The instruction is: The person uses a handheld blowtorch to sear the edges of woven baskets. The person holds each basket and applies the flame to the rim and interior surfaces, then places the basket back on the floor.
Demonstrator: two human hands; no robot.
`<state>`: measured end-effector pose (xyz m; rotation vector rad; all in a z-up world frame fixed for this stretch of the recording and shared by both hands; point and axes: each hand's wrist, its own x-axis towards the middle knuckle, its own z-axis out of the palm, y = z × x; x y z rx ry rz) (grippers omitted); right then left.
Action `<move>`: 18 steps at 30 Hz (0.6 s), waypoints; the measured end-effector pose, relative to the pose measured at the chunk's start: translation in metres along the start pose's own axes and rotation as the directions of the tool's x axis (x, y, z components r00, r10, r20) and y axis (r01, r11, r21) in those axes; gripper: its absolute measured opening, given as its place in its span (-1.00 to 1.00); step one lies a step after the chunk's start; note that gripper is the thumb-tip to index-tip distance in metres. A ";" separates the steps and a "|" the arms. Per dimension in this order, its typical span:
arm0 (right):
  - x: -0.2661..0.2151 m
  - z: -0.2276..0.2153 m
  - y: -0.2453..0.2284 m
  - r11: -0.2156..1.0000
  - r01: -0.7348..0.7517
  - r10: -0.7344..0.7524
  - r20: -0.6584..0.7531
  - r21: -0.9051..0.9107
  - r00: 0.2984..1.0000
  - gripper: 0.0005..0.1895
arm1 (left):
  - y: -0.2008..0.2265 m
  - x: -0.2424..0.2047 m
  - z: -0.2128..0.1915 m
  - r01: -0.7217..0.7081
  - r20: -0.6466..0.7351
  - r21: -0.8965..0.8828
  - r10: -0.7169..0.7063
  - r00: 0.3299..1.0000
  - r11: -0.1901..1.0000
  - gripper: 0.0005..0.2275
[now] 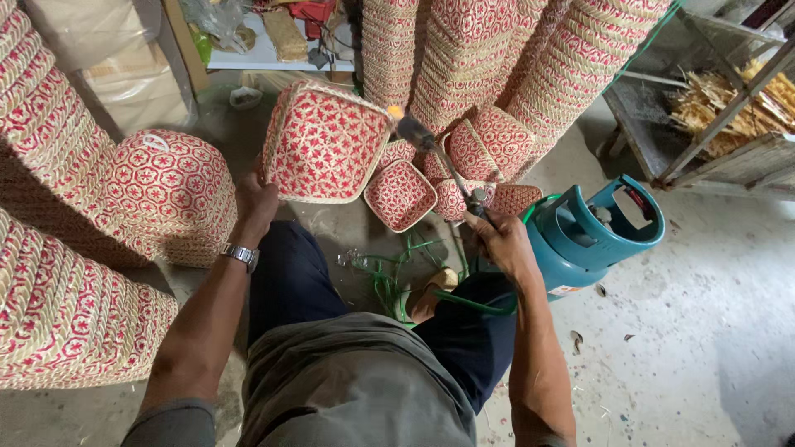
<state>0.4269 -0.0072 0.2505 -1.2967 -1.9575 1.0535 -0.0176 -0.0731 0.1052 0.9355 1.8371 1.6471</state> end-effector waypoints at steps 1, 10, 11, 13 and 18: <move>0.000 0.000 0.000 0.999 -0.012 0.011 0.036 0.043 0.999 -0.61 | 0.006 -0.003 0.000 -0.005 -0.008 0.009 0.005 1.000 1.000 -0.62; 0.002 -0.001 -0.010 0.993 -0.099 0.099 -0.009 -0.066 0.995 -0.67 | 0.032 -0.018 0.001 -0.052 -0.009 0.026 0.052 0.999 0.998 -0.40; 0.000 0.000 -0.010 0.994 -0.094 0.094 -0.001 -0.047 0.996 -0.69 | 0.032 -0.018 0.002 -0.072 -0.009 0.005 0.072 0.997 0.997 -0.41; -0.004 0.000 -0.008 1.000 -0.006 0.006 0.059 -0.010 0.998 -0.70 | 0.029 -0.018 0.005 -0.109 -0.014 -0.022 0.109 0.994 0.994 -0.43; -0.002 0.000 0.002 1.000 -0.014 0.012 0.087 0.013 0.996 -0.65 | 0.014 -0.013 0.008 -0.142 -0.051 0.012 0.142 0.988 0.990 -0.52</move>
